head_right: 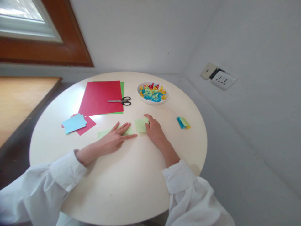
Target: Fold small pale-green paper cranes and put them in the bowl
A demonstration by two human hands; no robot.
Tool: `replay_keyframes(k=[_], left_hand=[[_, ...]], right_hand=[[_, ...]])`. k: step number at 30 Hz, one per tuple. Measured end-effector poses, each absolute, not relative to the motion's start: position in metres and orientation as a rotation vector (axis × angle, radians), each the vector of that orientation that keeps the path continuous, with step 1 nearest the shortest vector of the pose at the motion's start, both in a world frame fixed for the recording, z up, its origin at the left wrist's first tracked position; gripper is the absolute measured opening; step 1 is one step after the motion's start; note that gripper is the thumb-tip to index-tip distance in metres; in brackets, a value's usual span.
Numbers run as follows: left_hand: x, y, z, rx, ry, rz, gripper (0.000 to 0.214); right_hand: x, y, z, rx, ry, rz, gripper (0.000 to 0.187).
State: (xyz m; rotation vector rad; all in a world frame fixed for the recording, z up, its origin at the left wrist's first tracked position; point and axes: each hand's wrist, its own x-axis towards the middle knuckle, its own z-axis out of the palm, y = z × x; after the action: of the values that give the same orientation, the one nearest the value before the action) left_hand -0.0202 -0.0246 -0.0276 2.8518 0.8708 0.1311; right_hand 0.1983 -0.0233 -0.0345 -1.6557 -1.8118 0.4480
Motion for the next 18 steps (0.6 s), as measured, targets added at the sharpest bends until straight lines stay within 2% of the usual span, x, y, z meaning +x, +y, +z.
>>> replay_keyframes(k=[4,12,18], left_hand=[[-0.021,-0.024,-0.026,2.833,0.868,0.194,0.065],[-0.025,-0.018,-0.018,2.624,1.144,0.635,0.046],[-0.024,-0.029,-0.025,2.691,1.363,0.532,0.083]], right_hand=[[0.197,-0.024,-0.031,-1.647,-1.73,0.47,0.04],[0.197,-0.024,-0.032,-1.638,-1.624,0.515,0.037],[0.197,-0.024,-0.03,-1.634,-1.628,0.521,0.038]])
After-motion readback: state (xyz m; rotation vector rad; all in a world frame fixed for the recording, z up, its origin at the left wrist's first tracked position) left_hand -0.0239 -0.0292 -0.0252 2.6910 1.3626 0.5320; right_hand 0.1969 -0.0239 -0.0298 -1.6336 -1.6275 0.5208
